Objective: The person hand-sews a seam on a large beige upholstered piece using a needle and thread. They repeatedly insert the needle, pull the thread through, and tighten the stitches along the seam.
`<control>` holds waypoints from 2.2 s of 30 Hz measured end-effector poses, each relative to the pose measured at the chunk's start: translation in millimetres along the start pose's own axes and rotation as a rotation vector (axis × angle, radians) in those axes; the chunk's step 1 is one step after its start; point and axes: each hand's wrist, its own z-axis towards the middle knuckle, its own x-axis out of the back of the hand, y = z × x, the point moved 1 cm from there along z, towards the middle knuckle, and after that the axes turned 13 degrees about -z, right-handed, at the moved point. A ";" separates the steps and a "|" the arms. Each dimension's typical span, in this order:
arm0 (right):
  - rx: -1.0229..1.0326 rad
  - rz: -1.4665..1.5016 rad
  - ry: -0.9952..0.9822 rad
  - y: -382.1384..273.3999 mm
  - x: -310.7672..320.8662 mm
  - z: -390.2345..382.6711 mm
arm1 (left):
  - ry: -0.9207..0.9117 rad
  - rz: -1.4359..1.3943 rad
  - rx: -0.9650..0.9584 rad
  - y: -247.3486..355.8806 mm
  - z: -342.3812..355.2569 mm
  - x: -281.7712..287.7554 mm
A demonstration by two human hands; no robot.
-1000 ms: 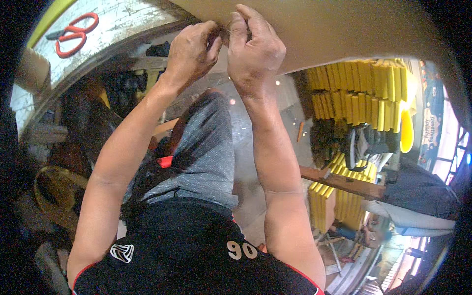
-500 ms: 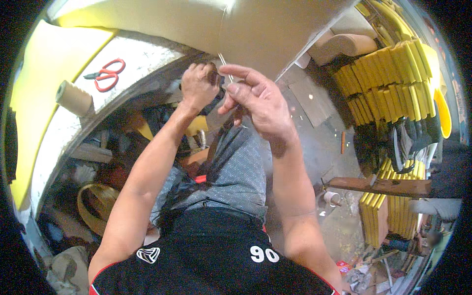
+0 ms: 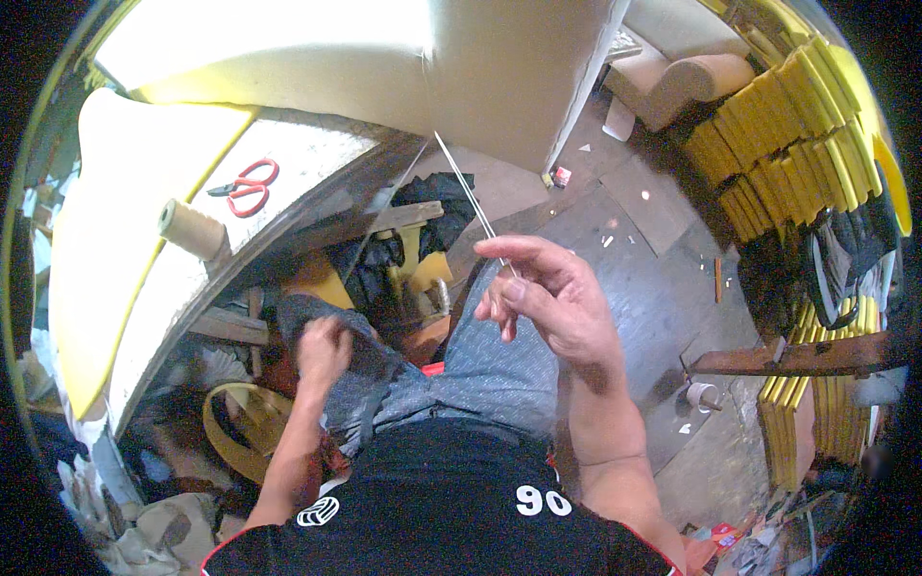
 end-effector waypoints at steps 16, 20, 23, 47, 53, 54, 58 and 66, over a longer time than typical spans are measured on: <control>0.089 -0.237 0.562 80.0 -20.5 109.4 | -0.239 0.102 1.275 -130.9 -393.8 75.5; -0.204 0.151 0.320 103.3 -34.2 127.3 | -0.285 -0.199 1.805 -157.4 -501.2 61.4; -0.245 0.338 0.327 99.6 -61.0 134.3 | -0.472 -0.198 1.878 -149.8 -530.3 52.7; 0.315 -1.030 0.291 39.8 -46.0 46.0 | -0.397 -0.144 -0.375 144.2 44.4 169.0; 0.255 -0.894 -0.173 4.0 -87.7 3.2 | -0.305 -0.427 -0.545 160.2 83.1 115.9; 0.196 -0.889 -0.122 12.0 -81.4 -2.4 | -0.265 -0.474 -0.545 156.9 86.9 105.9; 0.194 -0.878 0.140 24.3 -65.5 -6.1 | -0.125 -0.810 -0.402 138.3 93.1 65.6; 0.365 -0.924 0.337 32.1 -53.8 32.6 | -0.109 -1.310 0.065 140.9 110.8 -0.7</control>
